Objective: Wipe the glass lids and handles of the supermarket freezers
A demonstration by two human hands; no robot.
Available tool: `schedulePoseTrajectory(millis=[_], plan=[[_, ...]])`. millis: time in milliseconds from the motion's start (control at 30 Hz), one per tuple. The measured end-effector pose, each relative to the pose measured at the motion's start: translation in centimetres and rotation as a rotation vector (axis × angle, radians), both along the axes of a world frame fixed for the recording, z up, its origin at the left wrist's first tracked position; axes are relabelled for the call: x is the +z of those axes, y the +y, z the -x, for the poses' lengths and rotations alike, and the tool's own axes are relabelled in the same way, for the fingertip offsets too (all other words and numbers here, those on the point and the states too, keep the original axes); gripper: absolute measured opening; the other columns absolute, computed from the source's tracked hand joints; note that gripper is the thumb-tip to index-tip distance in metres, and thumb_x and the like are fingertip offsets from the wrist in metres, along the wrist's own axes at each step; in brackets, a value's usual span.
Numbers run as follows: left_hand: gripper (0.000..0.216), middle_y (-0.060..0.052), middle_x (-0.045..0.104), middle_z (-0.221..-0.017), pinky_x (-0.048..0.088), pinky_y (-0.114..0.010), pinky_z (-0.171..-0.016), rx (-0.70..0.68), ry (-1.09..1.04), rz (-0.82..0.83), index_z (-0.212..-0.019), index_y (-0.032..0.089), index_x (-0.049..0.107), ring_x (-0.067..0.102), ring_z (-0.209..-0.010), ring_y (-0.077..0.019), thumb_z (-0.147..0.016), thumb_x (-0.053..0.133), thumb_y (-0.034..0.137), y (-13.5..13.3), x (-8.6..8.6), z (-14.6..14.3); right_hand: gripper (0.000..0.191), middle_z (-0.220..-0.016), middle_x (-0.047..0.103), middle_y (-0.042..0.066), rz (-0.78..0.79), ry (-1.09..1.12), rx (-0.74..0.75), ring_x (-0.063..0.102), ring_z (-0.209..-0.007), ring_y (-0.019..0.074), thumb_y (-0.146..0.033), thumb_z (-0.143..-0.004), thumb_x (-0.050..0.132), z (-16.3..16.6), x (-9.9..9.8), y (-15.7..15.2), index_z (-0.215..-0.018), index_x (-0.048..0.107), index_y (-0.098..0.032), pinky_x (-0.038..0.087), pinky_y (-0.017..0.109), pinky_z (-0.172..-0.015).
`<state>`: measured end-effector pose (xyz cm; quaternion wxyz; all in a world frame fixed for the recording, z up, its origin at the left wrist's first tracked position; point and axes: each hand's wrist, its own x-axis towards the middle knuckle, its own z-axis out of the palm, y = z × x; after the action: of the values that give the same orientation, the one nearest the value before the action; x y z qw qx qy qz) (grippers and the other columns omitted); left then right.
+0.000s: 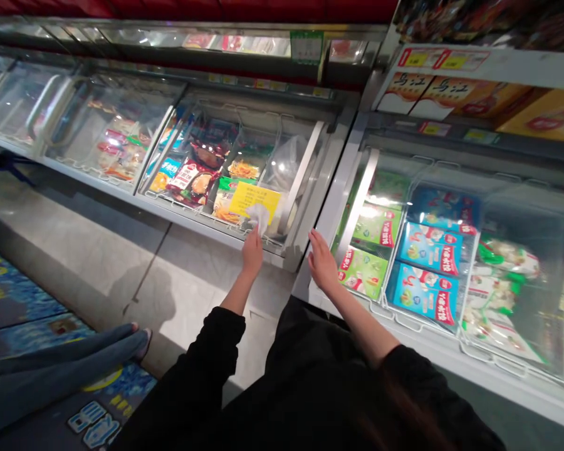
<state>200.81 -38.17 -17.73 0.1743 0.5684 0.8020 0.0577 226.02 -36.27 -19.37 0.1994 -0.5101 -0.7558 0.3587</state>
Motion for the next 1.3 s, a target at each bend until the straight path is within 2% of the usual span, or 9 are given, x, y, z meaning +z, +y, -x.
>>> schedulePoseTrajectory(millis=[167, 300, 467, 667, 767, 967, 1067, 1167, 1300], plan=[[0.053, -0.014, 0.061, -0.155, 0.044, -0.042, -0.121, -0.145, -0.021, 0.108, -0.155, 0.013, 0.052, 0.056, -0.144, -0.0247, -0.102, 0.044, 0.016, -0.6, -3.5, 0.3, 0.066, -0.168, 0.042, 0.022, 0.076, -0.06, 0.141, 0.034, -0.16, 0.0253, -0.009, -0.095, 0.041, 5.4, -1.7, 2.0, -0.161, 0.04, -0.006, 0.035, 0.053, -0.13], [0.058, -0.016, 0.053, -0.162, 0.038, -0.049, -0.124, -0.198, 0.0, 0.149, -0.161, 0.012, 0.043, 0.049, -0.148, -0.0283, -0.103, 0.041, 0.018, 0.6, -5.3, 0.3, 0.065, -0.169, 0.04, 0.022, 0.097, -0.124, 0.176, 0.031, -0.162, 0.0251, -0.01, -0.096, 0.04, 7.1, -2.9, 3.3, -0.161, 0.04, -0.004, 0.031, 0.051, -0.133], [0.058, -0.007, 0.046, -0.168, 0.031, -0.046, -0.129, -0.332, -0.024, 0.154, -0.165, 0.021, 0.038, 0.044, -0.152, -0.0245, -0.107, 0.037, 0.023, 6.3, -7.4, 2.1, 0.066, -0.172, 0.034, 0.021, 0.096, -0.171, 0.174, 0.027, -0.163, 0.0267, -0.012, -0.097, 0.04, 8.5, -3.6, 6.5, -0.162, 0.037, -0.001, 0.028, 0.049, -0.134], [0.058, -0.005, 0.048, -0.167, 0.032, -0.047, -0.129, -0.541, -0.06, 0.101, -0.162, 0.022, 0.044, 0.043, -0.152, -0.0259, -0.105, 0.038, 0.018, 12.9, -9.2, 2.5, 0.067, -0.174, 0.033, 0.013, 0.027, -0.251, 0.122, 0.024, -0.164, 0.0259, -0.016, -0.099, 0.042, 7.2, -5.0, 9.6, -0.165, 0.035, -0.011, 0.023, 0.054, -0.134], [0.058, -0.007, 0.051, -0.165, 0.035, -0.045, -0.128, -0.597, -0.093, 0.095, -0.16, 0.02, 0.047, 0.045, -0.152, -0.0254, -0.102, 0.042, 0.015, 11.8, -9.1, 3.0, 0.068, -0.175, 0.029, 0.016, 0.031, -0.311, 0.014, 0.023, -0.164, 0.026, -0.017, -0.098, 0.041, 6.0, -6.3, 10.7, -0.165, 0.033, -0.008, 0.024, 0.053, -0.134], [0.071, -0.005, 0.053, -0.163, 0.034, -0.04, -0.131, -0.597, -0.134, 0.147, -0.159, 0.02, 0.048, 0.045, -0.153, -0.0199, -0.091, 0.041, 0.0, 3.5, -8.0, 5.0, 0.069, -0.176, 0.028, 0.016, 0.012, -0.307, -0.061, 0.018, -0.165, 0.0235, -0.018, -0.098, 0.039, 6.3, -8.3, 12.9, -0.166, 0.03, -0.009, 0.022, 0.053, -0.134], [0.068, -0.005, 0.056, -0.161, 0.033, -0.043, -0.131, -0.617, -0.097, 0.19, -0.157, 0.022, 0.052, 0.048, -0.151, -0.0211, -0.093, 0.042, 0.002, 3.0, -7.8, 5.7, 0.068, -0.175, 0.03, 0.016, 0.015, -0.309, -0.12, 0.017, -0.166, 0.0236, -0.017, -0.097, 0.037, 7.5, -8.7, 13.0, -0.165, 0.032, -0.007, 0.021, 0.052, -0.134], [0.063, -0.005, 0.056, -0.16, 0.031, -0.046, -0.131, -0.671, -0.053, 0.186, -0.156, 0.023, 0.053, 0.05, -0.149, -0.0226, -0.096, 0.044, 0.006, 6.3, -8.1, 5.6, 0.067, -0.175, 0.031, 0.016, -0.002, -0.329, -0.154, 0.018, -0.166, 0.0244, -0.016, -0.097, 0.037, 8.3, -8.7, 12.6, -0.163, 0.036, -0.005, 0.02, 0.052, -0.134], [0.06, -0.005, 0.056, -0.161, 0.031, -0.046, -0.131, -0.689, -0.019, 0.111, -0.158, 0.023, 0.05, 0.051, -0.147, -0.023, -0.101, 0.041, 0.01, 13.4, -8.8, 4.4, 0.069, -0.175, 0.029, 0.017, -0.051, -0.341, -0.159, 0.019, -0.165, 0.0257, -0.018, -0.095, 0.041, 8.5, -8.9, 12.1, -0.163, 0.037, -0.006, 0.02, 0.053, -0.134]])
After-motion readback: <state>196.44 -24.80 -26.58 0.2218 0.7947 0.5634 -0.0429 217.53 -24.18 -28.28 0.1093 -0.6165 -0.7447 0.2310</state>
